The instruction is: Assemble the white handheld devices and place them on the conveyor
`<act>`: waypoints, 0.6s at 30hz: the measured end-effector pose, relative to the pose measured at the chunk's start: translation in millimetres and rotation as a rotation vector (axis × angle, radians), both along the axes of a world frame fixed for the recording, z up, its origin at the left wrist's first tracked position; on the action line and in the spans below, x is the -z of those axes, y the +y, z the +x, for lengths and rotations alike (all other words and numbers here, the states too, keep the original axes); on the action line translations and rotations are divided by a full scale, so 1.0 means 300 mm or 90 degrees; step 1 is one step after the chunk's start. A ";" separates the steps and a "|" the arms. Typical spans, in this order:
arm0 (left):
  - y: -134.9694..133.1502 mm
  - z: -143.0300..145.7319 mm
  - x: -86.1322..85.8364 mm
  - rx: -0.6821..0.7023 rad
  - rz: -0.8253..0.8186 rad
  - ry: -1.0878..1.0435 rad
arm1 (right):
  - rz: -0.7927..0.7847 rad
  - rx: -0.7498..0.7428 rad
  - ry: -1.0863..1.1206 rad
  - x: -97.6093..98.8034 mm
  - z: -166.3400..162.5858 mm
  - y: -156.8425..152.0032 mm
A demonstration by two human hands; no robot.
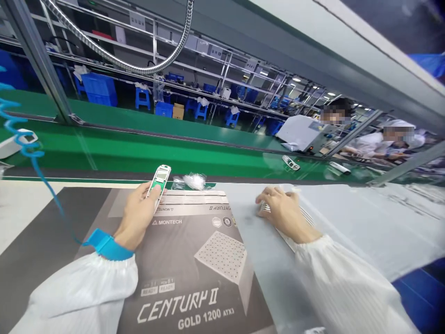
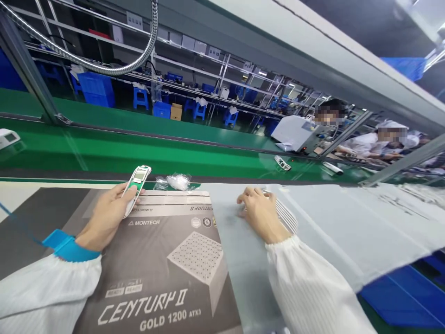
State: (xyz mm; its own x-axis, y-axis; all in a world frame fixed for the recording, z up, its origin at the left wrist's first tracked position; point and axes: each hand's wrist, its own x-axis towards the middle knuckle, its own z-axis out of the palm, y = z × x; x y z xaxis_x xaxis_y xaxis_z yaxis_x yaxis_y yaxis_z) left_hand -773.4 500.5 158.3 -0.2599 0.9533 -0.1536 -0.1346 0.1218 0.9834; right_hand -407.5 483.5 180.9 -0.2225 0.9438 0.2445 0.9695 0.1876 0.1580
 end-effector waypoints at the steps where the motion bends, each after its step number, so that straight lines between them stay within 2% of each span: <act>1: -0.004 0.003 -0.004 0.006 0.000 0.000 | 0.007 0.007 -0.040 0.008 0.040 -0.023; 3: -0.011 0.006 -0.010 0.019 0.002 0.008 | 0.030 0.008 -0.076 0.022 0.086 -0.055; 5: -0.018 0.006 -0.013 0.036 0.007 0.000 | 0.066 -0.001 -0.054 0.016 0.090 -0.071; 8: -0.024 0.008 -0.015 0.067 0.019 -0.050 | 0.072 -0.004 0.084 -0.027 0.040 -0.065; 10: -0.026 0.011 -0.014 0.090 0.028 -0.072 | 0.013 0.004 0.242 -0.051 -0.026 -0.042; 12: -0.026 0.016 -0.010 0.109 0.036 -0.059 | -0.064 0.000 0.439 -0.048 -0.119 -0.003; 15: -0.018 0.016 0.006 0.108 0.048 0.035 | -0.166 -0.011 0.754 0.006 -0.290 0.068; 18: -0.010 0.007 0.029 0.111 0.106 0.175 | -0.298 -0.024 1.012 0.076 -0.452 0.118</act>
State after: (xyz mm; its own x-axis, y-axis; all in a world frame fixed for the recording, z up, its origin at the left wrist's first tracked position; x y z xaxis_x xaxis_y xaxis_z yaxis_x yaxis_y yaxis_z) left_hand -771.2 497.5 149.7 -0.1016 0.9930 0.0599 0.1467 -0.0446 0.9882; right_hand -543.3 519.0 158.1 -0.0678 0.9964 -0.0500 0.0910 -0.0437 -0.9949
